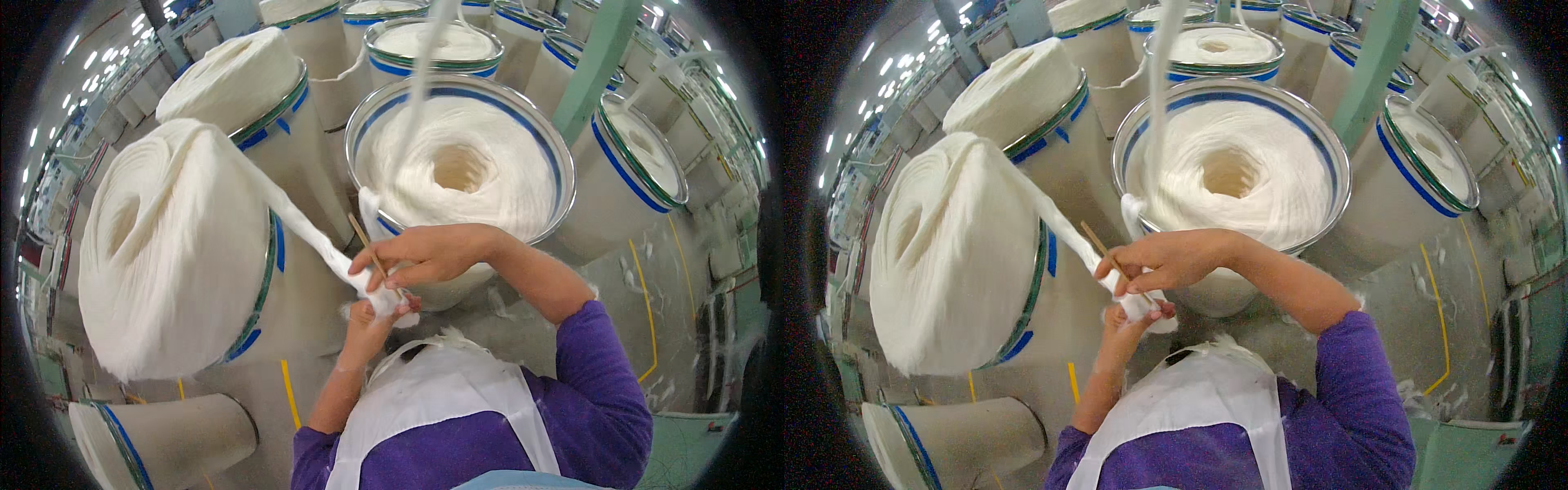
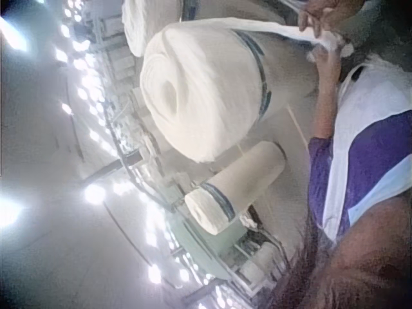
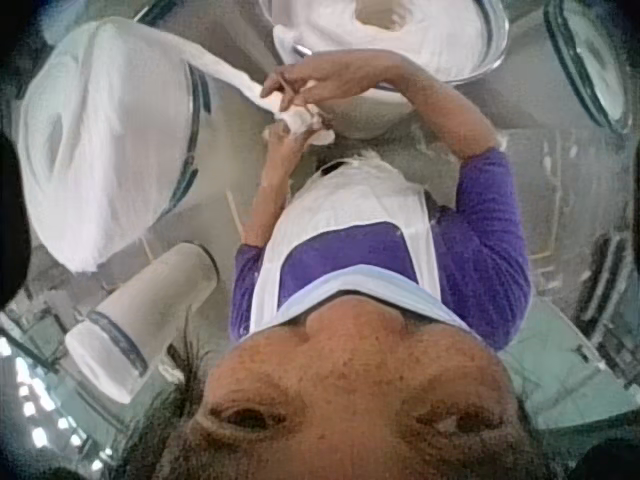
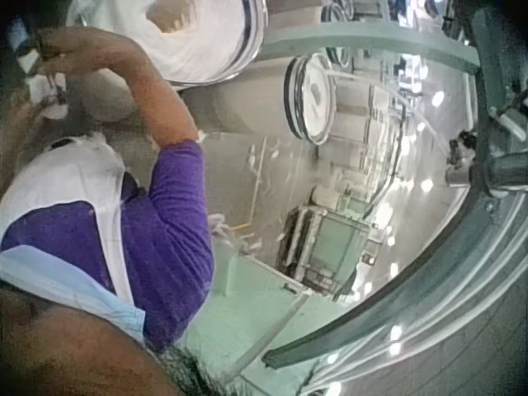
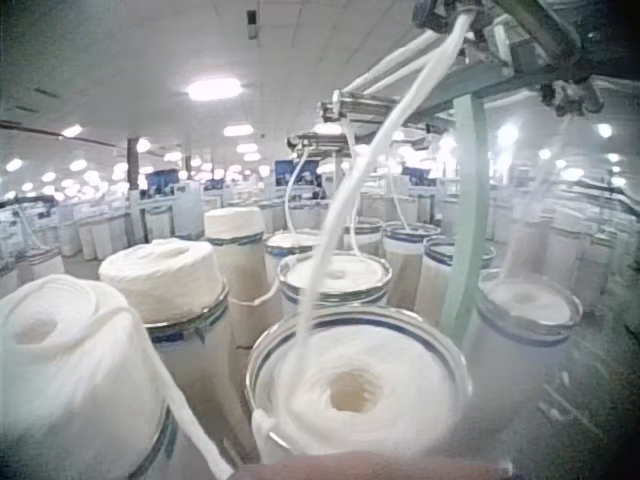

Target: The person repeatedly pulls white textile roving from large cylindrical containers, inspects it, and uses a thin stick to guide or separate strands. They move between several containers, lifting and repositioning roving bundles, and occasionally place the stick into the roving mass.

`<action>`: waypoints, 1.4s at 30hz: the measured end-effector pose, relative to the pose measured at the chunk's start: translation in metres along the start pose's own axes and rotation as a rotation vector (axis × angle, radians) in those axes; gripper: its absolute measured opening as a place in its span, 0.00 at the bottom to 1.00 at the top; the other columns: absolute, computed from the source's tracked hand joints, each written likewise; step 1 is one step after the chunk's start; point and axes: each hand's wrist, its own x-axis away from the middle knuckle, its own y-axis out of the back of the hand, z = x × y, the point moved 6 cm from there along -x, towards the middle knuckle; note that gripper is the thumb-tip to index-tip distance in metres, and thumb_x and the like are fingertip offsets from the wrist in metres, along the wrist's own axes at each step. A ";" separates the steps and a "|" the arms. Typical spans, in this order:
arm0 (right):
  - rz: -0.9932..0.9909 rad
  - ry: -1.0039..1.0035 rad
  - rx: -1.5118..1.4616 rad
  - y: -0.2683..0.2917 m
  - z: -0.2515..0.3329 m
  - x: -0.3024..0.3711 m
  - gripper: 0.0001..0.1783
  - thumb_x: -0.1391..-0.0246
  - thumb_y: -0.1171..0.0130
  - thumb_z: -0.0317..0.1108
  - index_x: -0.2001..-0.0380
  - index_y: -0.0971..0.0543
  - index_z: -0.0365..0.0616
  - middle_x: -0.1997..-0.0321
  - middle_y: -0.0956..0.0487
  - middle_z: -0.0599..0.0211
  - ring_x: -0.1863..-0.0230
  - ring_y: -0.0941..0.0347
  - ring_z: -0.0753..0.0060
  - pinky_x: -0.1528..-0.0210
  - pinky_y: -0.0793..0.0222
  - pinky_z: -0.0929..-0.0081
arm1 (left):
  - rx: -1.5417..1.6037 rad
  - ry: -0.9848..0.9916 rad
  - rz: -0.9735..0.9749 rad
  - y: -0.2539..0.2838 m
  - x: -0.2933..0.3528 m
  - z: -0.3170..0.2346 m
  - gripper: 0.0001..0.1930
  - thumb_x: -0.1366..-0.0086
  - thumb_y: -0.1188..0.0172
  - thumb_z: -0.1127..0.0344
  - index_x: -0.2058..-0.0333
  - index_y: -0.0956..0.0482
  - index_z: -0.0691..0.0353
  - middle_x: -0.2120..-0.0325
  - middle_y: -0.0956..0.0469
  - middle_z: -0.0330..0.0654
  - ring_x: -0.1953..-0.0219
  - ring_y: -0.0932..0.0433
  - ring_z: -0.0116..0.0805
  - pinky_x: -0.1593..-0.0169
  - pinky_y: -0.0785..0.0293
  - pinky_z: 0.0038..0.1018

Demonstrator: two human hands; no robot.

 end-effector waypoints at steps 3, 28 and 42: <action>-0.063 -0.127 0.367 0.005 -0.011 0.006 0.15 0.47 0.42 0.36 0.58 0.26 0.40 0.69 0.19 0.61 0.67 0.22 0.66 0.64 0.31 0.69 | 0.094 0.079 0.091 -0.007 -0.003 0.004 0.10 0.41 0.39 0.74 0.62 0.24 0.72 0.65 0.19 0.47 0.61 0.20 0.36 0.54 0.24 0.31; -0.348 -0.175 0.063 0.001 -0.026 -0.006 0.10 0.52 0.37 0.29 0.67 0.25 0.36 0.73 0.21 0.65 0.77 0.27 0.81 0.76 0.32 0.83 | 0.010 0.001 0.122 0.006 -0.010 -0.016 0.09 0.35 0.49 0.73 0.57 0.26 0.67 0.61 0.20 0.44 0.65 0.23 0.29 0.57 0.27 0.25; -0.395 -0.259 -0.085 -0.002 -0.052 -0.012 0.14 0.44 0.41 0.34 0.57 0.23 0.38 0.66 0.19 0.66 0.71 0.27 0.82 0.70 0.31 0.82 | 0.134 0.142 0.016 0.011 -0.014 -0.003 0.11 0.34 0.48 0.67 0.56 0.23 0.63 0.84 0.39 0.25 0.84 0.46 0.15 0.79 0.53 0.17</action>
